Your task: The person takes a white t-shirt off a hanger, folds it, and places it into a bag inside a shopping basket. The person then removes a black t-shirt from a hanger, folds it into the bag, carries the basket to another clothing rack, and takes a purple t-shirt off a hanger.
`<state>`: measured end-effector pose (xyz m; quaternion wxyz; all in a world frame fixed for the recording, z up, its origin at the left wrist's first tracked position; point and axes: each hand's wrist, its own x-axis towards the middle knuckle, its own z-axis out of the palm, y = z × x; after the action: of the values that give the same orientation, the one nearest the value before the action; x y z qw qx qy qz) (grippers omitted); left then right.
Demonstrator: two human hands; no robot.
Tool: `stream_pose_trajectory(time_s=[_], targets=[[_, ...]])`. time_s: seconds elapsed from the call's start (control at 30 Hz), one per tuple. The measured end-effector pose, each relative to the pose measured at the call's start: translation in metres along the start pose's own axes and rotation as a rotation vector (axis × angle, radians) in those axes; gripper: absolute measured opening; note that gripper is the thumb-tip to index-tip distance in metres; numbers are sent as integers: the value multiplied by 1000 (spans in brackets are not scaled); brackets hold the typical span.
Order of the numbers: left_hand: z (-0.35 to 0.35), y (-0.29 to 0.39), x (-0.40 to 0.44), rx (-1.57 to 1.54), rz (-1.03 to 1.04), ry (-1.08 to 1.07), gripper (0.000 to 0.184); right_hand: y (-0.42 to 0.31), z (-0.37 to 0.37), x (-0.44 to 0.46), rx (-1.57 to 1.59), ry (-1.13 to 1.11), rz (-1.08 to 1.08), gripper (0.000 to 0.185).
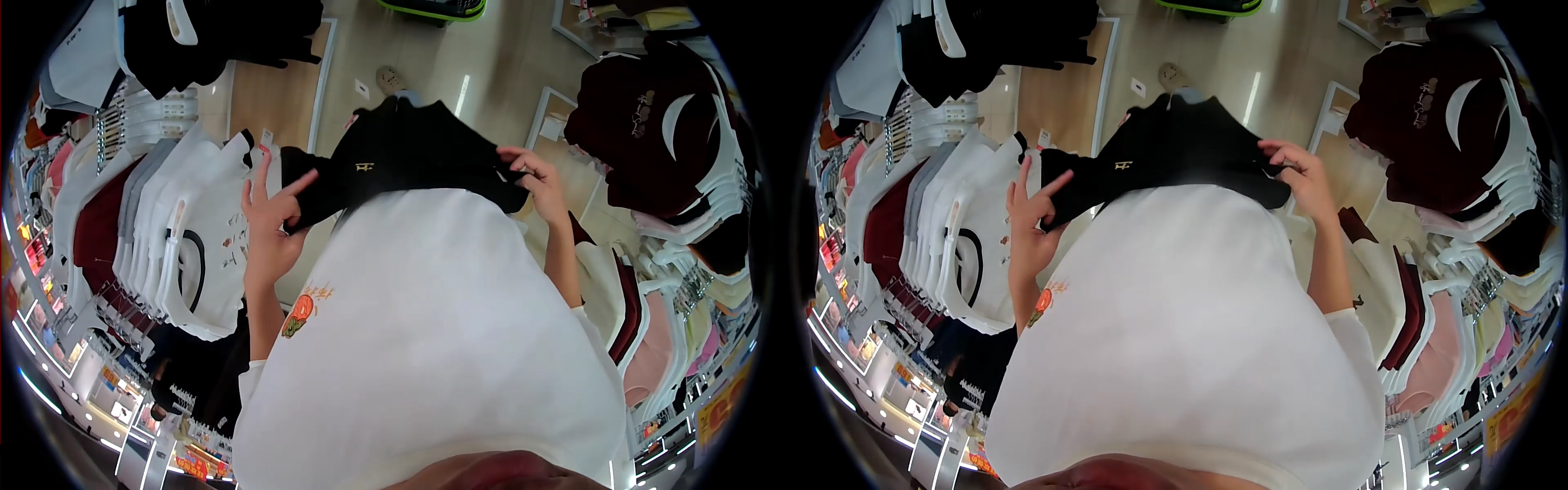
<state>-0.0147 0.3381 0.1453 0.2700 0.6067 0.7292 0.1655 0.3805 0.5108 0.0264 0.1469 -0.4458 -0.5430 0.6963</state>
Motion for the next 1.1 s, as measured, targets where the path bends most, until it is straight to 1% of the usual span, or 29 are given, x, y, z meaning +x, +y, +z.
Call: stream_pose_trajectory(time_s=[0.03,0.1,0.13,0.23,0.33,0.43,0.47,0.53,0.57,0.6,0.7,0.73,0.8,0.83,0.87,0.9,0.93,1.0,1.07,1.1], targets=[[2,0,-2,5,6,-20,43,3,3,-5,53,-32,54,20],[4,-1,-5,18,22,-60,42,16,3,-14,80,-41,95,17],[5,1,-5,-49,36,-65,37,20,2,-17,94,-44,114,15],[12,-15,-17,-329,-97,-215,31,17,4,-30,6,-67,185,13],[20,-15,-22,-278,-237,-242,25,-4,13,-42,-48,-66,-31,19],[32,-6,-17,-470,-335,-163,21,25,4,-48,-63,-16,7,23],[37,-4,-15,-509,-357,-142,21,30,-2,-47,-98,12,61,20],[48,-2,-10,-585,-400,-99,24,22,-9,-41,-170,165,44,16],[49,-2,-7,-537,-363,-84,23,17,-14,-37,-206,242,36,14],[47,0,-4,-490,-327,-70,23,14,-22,-34,-217,302,-28,15],[21,12,7,-316,-195,-17,20,-79,-23,-34,-721,397,-517,24],[10,16,11,-251,-144,2,19,-89,-26,-35,-732,382,-551,27],[-6,14,21,-299,-127,-28,18,-99,-29,-35,-752,356,-618,32],[-10,12,26,-323,-118,-43,17,-89,-32,-33,-744,347,-546,32],[-9,8,33,-330,-111,-88,24,-68,-37,-32,-738,336,-473,32],[-5,5,40,-332,-77,-116,25,-52,-42,-32,-732,321,-402,32],[1,2,46,-335,-46,-139,27,-48,-43,-37,-726,312,-259,33],[7,3,59,-340,5,-178,33,-60,-47,-38,-798,318,-265,34],[7,1,75,-303,59,-161,34,-68,-54,-36,-902,372,-286,32],[7,1,85,-285,88,-148,34,-72,-56,-34,-873,414,-238,31]])
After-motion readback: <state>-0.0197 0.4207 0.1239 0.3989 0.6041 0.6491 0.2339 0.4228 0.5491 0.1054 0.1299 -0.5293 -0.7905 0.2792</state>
